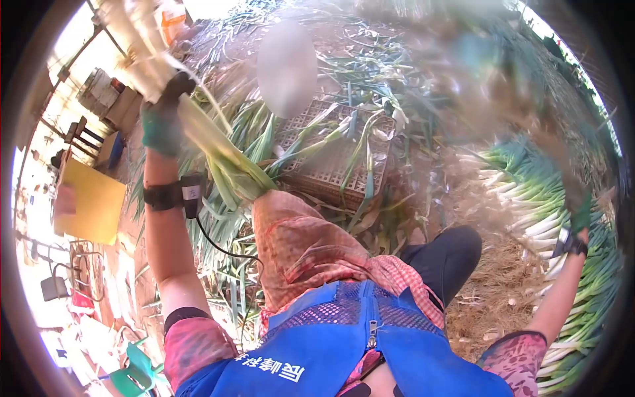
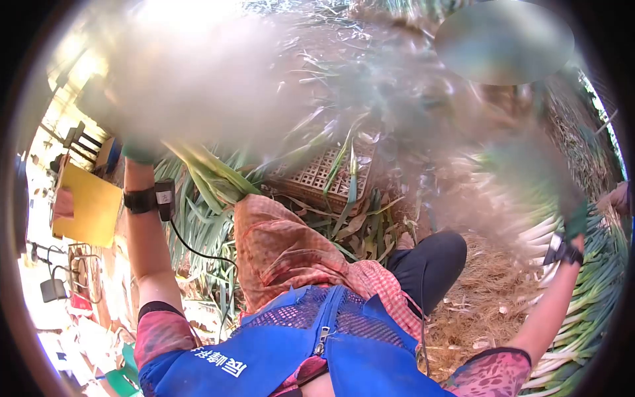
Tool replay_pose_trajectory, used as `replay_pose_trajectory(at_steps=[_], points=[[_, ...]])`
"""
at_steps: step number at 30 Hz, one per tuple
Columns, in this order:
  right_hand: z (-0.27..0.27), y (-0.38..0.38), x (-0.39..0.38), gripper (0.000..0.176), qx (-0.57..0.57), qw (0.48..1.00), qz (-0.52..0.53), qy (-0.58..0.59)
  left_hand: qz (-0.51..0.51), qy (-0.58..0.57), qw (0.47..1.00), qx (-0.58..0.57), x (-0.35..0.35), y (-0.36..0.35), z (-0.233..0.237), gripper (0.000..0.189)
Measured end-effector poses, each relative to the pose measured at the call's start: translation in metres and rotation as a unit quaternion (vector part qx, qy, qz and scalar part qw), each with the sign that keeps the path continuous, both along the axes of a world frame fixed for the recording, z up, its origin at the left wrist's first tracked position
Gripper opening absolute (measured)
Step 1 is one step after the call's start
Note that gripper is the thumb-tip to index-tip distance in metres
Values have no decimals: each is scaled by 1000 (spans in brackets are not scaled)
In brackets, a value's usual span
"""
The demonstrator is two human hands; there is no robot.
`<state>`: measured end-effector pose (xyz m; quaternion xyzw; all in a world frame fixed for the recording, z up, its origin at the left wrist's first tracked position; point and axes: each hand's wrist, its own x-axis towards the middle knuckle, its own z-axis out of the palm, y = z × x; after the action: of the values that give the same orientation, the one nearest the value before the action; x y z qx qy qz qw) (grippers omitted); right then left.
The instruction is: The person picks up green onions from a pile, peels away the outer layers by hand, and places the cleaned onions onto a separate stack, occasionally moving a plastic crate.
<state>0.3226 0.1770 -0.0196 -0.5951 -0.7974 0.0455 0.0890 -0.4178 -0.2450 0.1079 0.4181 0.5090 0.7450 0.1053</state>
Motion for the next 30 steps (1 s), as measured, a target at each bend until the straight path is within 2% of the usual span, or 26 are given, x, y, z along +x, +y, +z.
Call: replay_pose_trajectory(at_steps=[1,3,5,6,8,10,11,12,13,14,15,16,17,18,19,21,22,23,24,25,26,27,28,29,30], points=[[-15,-14,14,35,-31,999,-10,-17,15,-24,999,27,2,-14,0,20],[-50,-48,48,33,-116,991,-36,-64,111,28,992,52,-16,-44,4,19],[-81,-80,74,31,-202,971,-62,-107,127,-12,989,72,-88,-78,14,20],[-92,-93,83,30,-238,960,-70,-127,86,-18,992,92,-102,-89,41,22],[-105,-99,89,28,-266,953,-65,-129,22,3,1000,-7,-93,-119,103,16],[-106,-76,73,27,-220,974,-16,-40,-32,28,994,-104,-108,-125,167,17],[-101,-59,55,26,-183,980,29,66,-31,267,958,-96,-75,-114,175,33],[-82,-52,20,32,-157,965,68,198,-17,371,922,-105,-52,-110,184,32],[-58,-49,-21,39,-136,930,120,319,-18,422,898,-123,-33,-102,187,31],[-2,-81,-95,44,-21,951,161,262,-28,464,876,-129,-15,-91,187,30],[56,-119,-157,43,-58,935,147,318,-52,499,855,-131,2,-76,182,29],[98,-155,-205,46,-64,898,197,389,-83,533,833,-125,17,-59,172,28],[107,-153,-227,50,-139,802,294,502,-117,567,808,-115,32,-38,159,27],[116,-152,-249,54,-237,677,375,588,-151,604,777,-89,47,-14,144,27],[131,-167,-283,53,-253,642,428,583,-184,645,740,-48,64,11,124,27],[172,-207,-334,50,-324,611,425,584,-228,689,685,70,100,60,73,27],[181,-216,-346,49,-301,655,391,573,-249,655,707,96,122,76,46,28],[190,-226,-359,47,-281,696,355,558,-274,552,782,94,141,85,17,26],[185,-221,-367,46,-236,746,341,521,-356,367,859,-24,160,89,2,24],[175,-209,-368,44,-126,793,388,453,-392,124,907,-96,178,93,-14,23],[165,-196,-369,43,-3,824,415,386,-374,42,920,-110,196,91,-9,21],[150,-178,-366,42,183,813,484,268,-315,225,921,-51,190,97,-8,21],[152,-182,-362,41,180,809,494,262,-241,397,886,10,178,104,-4,21],[155,-187,-359,41,177,806,504,256,-156,552,816,72,171,109,-3,22],[179,-219,-352,40,-11,814,452,365,-203,443,873,9,178,107,-1,23]])
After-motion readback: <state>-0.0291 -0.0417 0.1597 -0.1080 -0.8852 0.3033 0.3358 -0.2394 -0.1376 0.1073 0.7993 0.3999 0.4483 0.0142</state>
